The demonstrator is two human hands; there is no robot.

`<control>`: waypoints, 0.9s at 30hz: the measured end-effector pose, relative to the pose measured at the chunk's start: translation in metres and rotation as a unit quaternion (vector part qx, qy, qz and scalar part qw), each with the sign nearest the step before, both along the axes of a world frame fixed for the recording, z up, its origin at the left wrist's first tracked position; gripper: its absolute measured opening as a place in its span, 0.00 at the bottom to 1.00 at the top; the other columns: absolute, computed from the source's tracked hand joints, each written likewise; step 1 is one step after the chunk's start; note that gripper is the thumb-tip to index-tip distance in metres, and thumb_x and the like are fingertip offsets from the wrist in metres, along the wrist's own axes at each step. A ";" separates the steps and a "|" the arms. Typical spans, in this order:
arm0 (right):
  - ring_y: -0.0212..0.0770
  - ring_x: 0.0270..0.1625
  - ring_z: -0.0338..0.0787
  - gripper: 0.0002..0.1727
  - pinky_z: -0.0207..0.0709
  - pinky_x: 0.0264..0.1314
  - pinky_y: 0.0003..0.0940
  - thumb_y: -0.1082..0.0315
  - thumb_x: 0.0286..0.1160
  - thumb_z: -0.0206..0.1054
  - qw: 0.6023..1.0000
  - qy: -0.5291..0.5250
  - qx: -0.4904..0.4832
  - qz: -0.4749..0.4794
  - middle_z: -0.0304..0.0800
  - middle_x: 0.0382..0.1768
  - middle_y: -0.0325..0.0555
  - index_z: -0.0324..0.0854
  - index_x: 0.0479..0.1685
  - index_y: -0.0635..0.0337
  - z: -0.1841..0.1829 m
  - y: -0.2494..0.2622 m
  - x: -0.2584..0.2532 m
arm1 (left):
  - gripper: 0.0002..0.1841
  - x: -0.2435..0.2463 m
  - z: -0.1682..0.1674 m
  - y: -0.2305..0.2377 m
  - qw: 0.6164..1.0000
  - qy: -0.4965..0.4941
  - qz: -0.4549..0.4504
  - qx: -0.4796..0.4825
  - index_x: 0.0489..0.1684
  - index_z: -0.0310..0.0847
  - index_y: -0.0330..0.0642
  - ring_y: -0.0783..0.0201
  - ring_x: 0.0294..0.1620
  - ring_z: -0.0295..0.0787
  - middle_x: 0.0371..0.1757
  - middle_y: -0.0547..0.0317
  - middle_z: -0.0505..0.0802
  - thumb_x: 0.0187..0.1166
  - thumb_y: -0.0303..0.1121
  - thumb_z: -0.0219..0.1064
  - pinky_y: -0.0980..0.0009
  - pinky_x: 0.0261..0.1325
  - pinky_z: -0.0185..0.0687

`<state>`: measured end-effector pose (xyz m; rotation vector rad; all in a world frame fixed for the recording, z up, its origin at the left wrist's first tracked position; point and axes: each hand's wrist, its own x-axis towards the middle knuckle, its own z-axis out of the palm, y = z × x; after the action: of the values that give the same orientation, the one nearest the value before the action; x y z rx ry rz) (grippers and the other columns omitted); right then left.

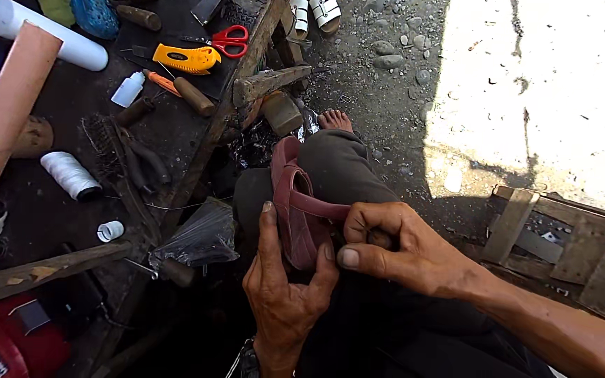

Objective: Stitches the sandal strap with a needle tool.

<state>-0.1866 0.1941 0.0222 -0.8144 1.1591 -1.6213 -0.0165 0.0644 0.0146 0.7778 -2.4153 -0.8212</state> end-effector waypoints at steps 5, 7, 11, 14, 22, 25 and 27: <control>0.19 0.18 0.69 0.15 0.60 0.19 0.14 0.63 0.86 0.63 0.998 0.015 0.003 -0.061 0.71 0.16 0.29 0.75 0.26 0.56 0.002 0.005 0.002 | 0.48 -0.003 -0.005 0.002 1.000 0.026 0.010 0.007 0.83 0.62 0.19 0.76 0.31 0.81 0.36 0.51 0.90 0.68 0.50 0.74 0.79 0.36 0.81; 0.20 0.25 0.72 0.13 0.62 0.25 0.14 0.61 0.83 0.68 0.990 0.127 0.025 -0.060 0.76 0.24 0.32 0.81 0.32 0.59 0.004 0.007 0.001 | 0.50 -0.001 -0.003 0.002 1.000 0.012 0.013 0.020 0.83 0.61 0.19 0.76 0.32 0.81 0.37 0.51 0.89 0.68 0.53 0.74 0.79 0.37 0.80; 0.30 0.43 0.85 0.11 0.79 0.43 0.22 0.64 0.81 0.70 0.961 0.254 -0.022 -0.108 0.87 0.42 0.48 0.84 0.39 0.65 -0.001 -0.003 0.009 | 0.53 0.013 0.004 -0.007 0.991 0.008 -0.032 0.130 0.81 0.62 0.19 0.77 0.39 0.84 0.43 0.56 0.90 0.73 0.64 0.71 0.81 0.41 0.83; 0.27 0.28 0.80 0.06 0.73 0.28 0.23 0.67 0.81 0.65 0.928 0.346 0.026 -0.135 0.86 0.31 0.40 0.83 0.43 0.60 -0.003 -0.006 0.008 | 0.27 0.027 0.000 -0.027 0.965 0.051 -0.082 0.245 0.71 0.77 0.33 0.76 0.46 0.88 0.48 0.65 0.92 0.91 0.50 0.56 0.79 0.50 0.85; 0.40 0.22 0.83 0.20 0.68 0.17 0.37 0.63 0.74 0.58 0.808 0.555 0.187 -0.065 0.85 0.29 0.41 0.90 0.59 0.50 0.004 -0.006 0.023 | 0.10 0.022 -0.016 -0.035 0.962 0.143 -0.059 0.225 0.52 0.88 0.34 0.76 0.41 0.91 0.42 0.66 0.95 0.83 0.24 0.61 0.80 0.48 0.88; 0.42 0.24 0.87 0.14 0.72 0.18 0.40 0.64 0.73 0.60 0.814 0.546 0.186 -0.072 0.88 0.29 0.41 0.89 0.49 0.54 -0.009 -0.020 0.029 | 0.11 0.019 -0.020 -0.033 0.967 0.152 -0.039 0.200 0.50 0.88 0.33 0.74 0.44 0.92 0.44 0.64 0.96 0.81 0.22 0.58 0.78 0.51 0.89; 0.40 0.27 0.88 0.11 0.73 0.21 0.39 0.64 0.75 0.60 0.843 0.507 0.159 -0.087 0.88 0.28 0.40 0.89 0.42 0.54 -0.018 -0.021 0.028 | 0.12 0.024 -0.021 -0.034 0.972 0.147 -0.026 0.180 0.50 0.88 0.32 0.73 0.46 0.93 0.45 0.62 0.96 0.80 0.21 0.58 0.78 0.52 0.89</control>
<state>-0.1584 0.1729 0.0046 -1.4316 2.2184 -1.0204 0.0073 0.0304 -0.0068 0.6673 -2.0577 -1.3195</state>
